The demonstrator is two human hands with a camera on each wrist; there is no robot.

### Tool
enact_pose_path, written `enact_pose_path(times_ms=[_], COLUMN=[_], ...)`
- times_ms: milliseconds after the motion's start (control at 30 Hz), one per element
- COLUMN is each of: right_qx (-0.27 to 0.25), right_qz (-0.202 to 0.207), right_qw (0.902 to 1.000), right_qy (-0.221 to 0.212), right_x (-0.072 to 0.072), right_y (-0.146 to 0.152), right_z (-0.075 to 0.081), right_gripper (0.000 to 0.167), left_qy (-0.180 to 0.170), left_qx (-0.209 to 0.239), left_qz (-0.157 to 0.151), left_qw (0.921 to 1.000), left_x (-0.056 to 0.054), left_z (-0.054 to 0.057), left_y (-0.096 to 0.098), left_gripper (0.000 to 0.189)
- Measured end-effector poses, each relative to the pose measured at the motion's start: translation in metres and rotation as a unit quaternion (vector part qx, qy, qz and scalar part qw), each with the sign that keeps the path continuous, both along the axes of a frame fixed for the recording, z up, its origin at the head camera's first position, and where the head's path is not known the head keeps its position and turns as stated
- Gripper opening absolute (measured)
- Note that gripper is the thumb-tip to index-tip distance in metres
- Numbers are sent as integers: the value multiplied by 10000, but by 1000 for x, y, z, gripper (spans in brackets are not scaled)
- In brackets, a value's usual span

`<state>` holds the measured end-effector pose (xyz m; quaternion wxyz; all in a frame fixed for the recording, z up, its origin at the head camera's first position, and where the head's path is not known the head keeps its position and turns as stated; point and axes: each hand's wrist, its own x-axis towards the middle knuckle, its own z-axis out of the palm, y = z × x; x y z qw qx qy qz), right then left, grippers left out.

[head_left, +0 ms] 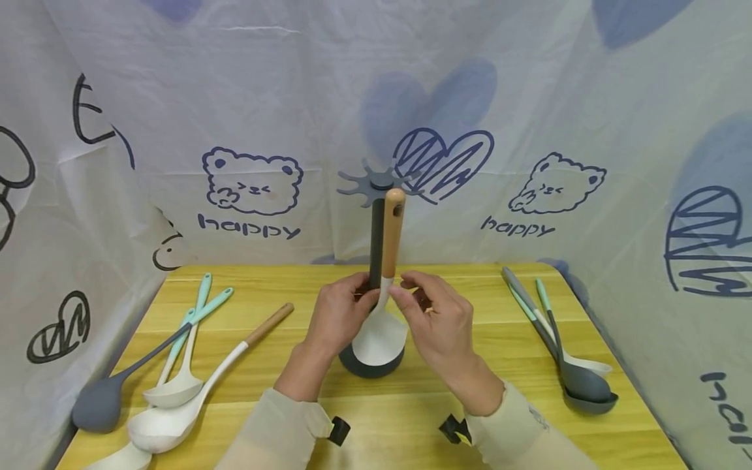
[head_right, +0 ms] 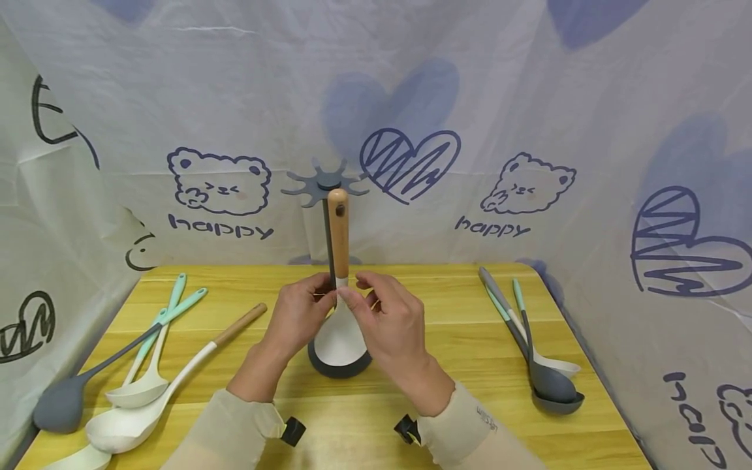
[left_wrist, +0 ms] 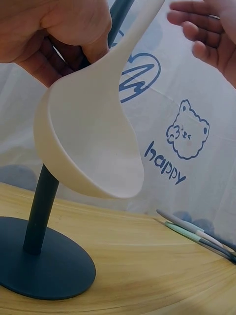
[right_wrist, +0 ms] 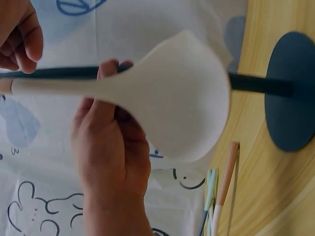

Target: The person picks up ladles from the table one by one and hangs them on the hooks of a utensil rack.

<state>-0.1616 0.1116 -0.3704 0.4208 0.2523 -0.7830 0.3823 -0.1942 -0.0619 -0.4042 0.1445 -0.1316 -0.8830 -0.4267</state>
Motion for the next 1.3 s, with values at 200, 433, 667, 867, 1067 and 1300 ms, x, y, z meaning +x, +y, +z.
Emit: enact_pose_path(times_ms=[200,433,667,867,1067,1300], right_qx=[-77,270,798,1654,1841,1853], right_qz=[-256,-1129,-1890,-2306,-2641,-2915], right_qw=[9996,9925,9647,8976,8224,7629], right_qy=[-36,-381,-1649,-3372,-4691,-5465], right_x=[-8,-35,-64,-81,-90,-96], right_y=[29,69,119,167,208,250], right_z=[-5,-25,-53,-64,-75,-90], right_gripper=[25,11,21,40,37,27], left_qy=[-201,-336,-346,-416,-289,-250], left_qx=[100,161,157,141,124,107], left_qz=[-12,43,47,63,24,-14], left_qw=[9997,9993,9993,9990,9995,9996], left_x=[1,1,2,1,2,1], left_z=[0,-1,-2,-2,-3,-2], left_y=[1,-2,-3,-2,0,3], left_gripper=[20,18,18,20,20,21])
